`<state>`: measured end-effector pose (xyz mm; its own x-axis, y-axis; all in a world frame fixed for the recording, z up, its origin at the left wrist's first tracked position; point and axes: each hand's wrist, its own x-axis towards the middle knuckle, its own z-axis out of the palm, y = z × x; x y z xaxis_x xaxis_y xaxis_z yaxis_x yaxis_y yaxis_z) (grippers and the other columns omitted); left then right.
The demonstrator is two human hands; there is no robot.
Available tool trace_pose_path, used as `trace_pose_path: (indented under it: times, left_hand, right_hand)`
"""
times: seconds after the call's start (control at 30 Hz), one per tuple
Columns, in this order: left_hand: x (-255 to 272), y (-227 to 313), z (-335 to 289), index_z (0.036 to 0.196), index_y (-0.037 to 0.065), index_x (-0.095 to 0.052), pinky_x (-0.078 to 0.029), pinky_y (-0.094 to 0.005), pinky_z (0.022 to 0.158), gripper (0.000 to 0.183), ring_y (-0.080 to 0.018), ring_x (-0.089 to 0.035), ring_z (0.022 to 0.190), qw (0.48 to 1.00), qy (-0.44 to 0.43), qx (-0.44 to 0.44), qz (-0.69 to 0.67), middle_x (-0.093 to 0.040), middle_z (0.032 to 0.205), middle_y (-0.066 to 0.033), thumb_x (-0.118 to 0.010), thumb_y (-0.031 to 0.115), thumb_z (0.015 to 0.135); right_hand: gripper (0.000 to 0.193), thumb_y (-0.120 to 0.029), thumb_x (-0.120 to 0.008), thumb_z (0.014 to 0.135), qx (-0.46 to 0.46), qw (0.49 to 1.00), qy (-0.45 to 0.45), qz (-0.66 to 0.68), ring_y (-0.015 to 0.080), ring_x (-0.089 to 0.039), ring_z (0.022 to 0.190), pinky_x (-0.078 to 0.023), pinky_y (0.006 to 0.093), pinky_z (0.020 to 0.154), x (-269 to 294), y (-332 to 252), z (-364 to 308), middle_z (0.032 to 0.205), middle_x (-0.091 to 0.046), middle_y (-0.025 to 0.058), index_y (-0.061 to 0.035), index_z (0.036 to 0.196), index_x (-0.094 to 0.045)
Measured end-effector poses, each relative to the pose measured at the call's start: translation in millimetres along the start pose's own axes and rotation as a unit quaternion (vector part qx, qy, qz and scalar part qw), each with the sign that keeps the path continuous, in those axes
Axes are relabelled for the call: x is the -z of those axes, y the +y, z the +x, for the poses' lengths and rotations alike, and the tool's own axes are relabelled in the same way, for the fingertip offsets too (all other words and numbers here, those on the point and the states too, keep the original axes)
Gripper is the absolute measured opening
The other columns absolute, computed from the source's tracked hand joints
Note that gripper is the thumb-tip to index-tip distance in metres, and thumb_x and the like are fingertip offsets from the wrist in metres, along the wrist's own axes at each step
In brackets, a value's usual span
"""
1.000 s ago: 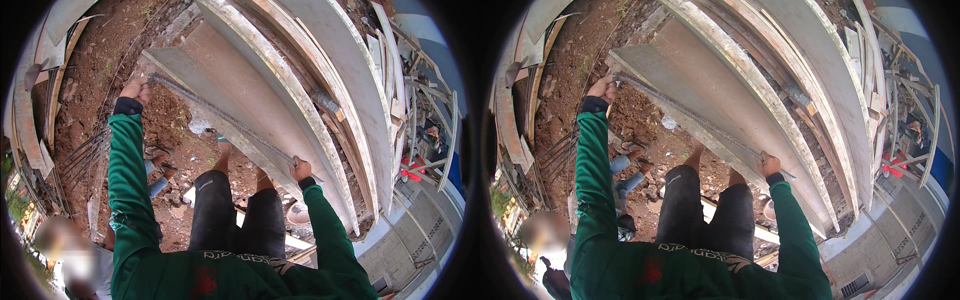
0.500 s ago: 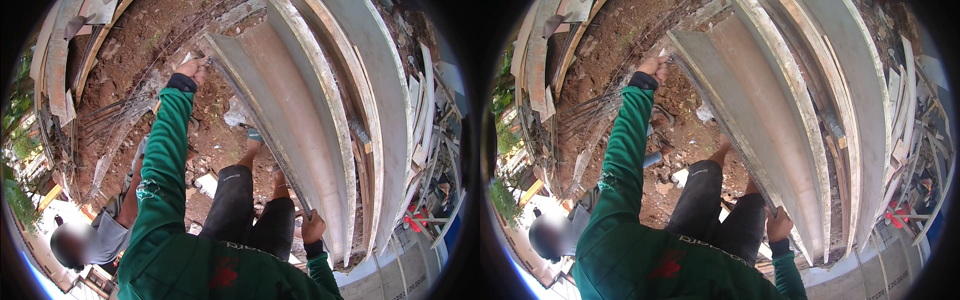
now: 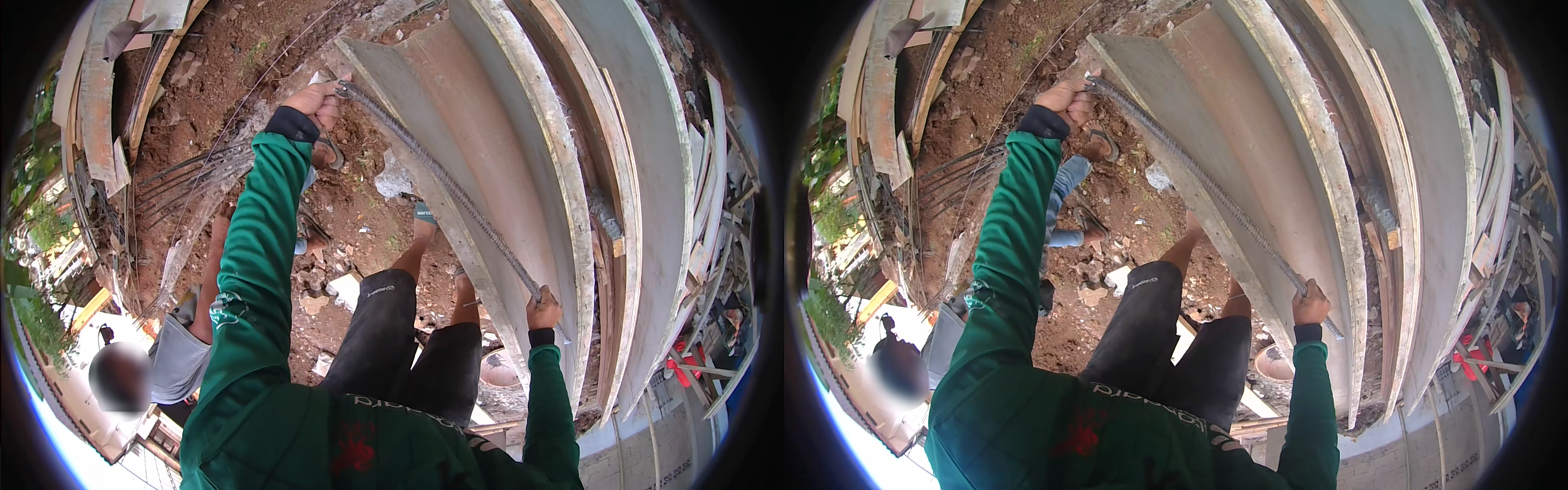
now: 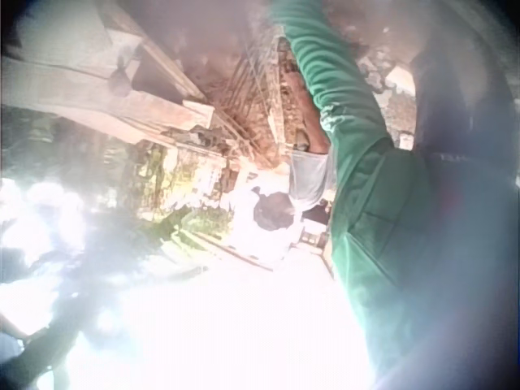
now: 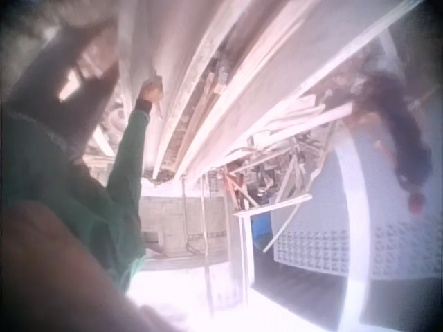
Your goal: The person places a long metal rod into a wooden formwork structure, then uses a hammer to drive nails into a wooden plank to secure it. The work occurs on a construction site with other workers visible in the background.
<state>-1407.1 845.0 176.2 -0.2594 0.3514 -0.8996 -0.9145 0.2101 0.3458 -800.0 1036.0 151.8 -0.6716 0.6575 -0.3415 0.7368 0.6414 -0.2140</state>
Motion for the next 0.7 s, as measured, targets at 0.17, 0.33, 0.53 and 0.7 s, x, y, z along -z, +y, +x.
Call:
trace_pose_path:
  times: [0.17, 0.33, 0.53, 0.7]
  left_hand:
    - [-3.5, 1.2, 10.4, 0.125, 0.014, -0.057, -0.019, -0.0203, 0.037, 0.030, -0.0053, -0.023, 0.046, 1.000, 0.015, 0.007, -0.002, -0.029, 0.060, 0.0081, -0.046, 0.013, 0.098]
    - [-0.3, 1.9, 12.0, 0.118, 0.012, -0.061, -0.020, -0.0206, 0.037, 0.027, -0.0056, -0.023, 0.045, 0.999, 0.026, 0.012, -0.012, -0.028, 0.059, 0.0076, -0.046, 0.011, 0.096]
    - [-7.1, -2.7, -0.9, 0.114, 0.009, -0.062, -0.021, -0.0216, 0.038, 0.024, -0.0056, -0.024, 0.044, 0.999, 0.039, 0.013, 0.002, -0.029, 0.061, 0.0074, -0.046, 0.011, 0.096]
    - [-39.1, 12.4, -21.9, 0.103, 0.006, -0.059, -0.019, -0.0212, 0.037, 0.013, -0.0052, -0.025, 0.044, 0.999, 0.035, 0.000, 0.039, -0.030, 0.058, 0.0064, -0.050, 0.012, 0.096]
  right_hand:
    - [0.008, -0.017, -0.065, 0.081, -0.017, 1.000, 0.016, -0.020, 0.0334, -0.062, 0.058, -0.048, 0.0452, 0.051, -16.1, 6.5, 5.8, 0.064, -0.062, 0.0128, -0.0128, 0.079, -0.058]
    - [0.008, -0.018, -0.067, 0.080, -0.005, 0.999, 0.031, 0.009, 0.0328, -0.062, 0.057, -0.048, 0.0445, 0.051, -18.6, -1.4, 10.0, 0.062, -0.061, 0.0126, -0.0136, 0.079, -0.060]
    - [0.015, -0.021, -0.067, 0.083, -0.030, 0.999, 0.007, 0.018, 0.0362, -0.062, 0.059, -0.048, 0.0452, 0.053, -32.1, 7.0, 1.0, 0.061, -0.061, 0.0161, -0.0114, 0.074, -0.060]
    - [0.010, -0.018, -0.063, 0.086, -0.047, 0.997, -0.016, 0.063, 0.0403, -0.061, 0.064, -0.048, 0.0465, 0.055, -72.8, 5.5, 56.6, 0.065, -0.061, 0.0203, -0.0094, 0.081, -0.065]
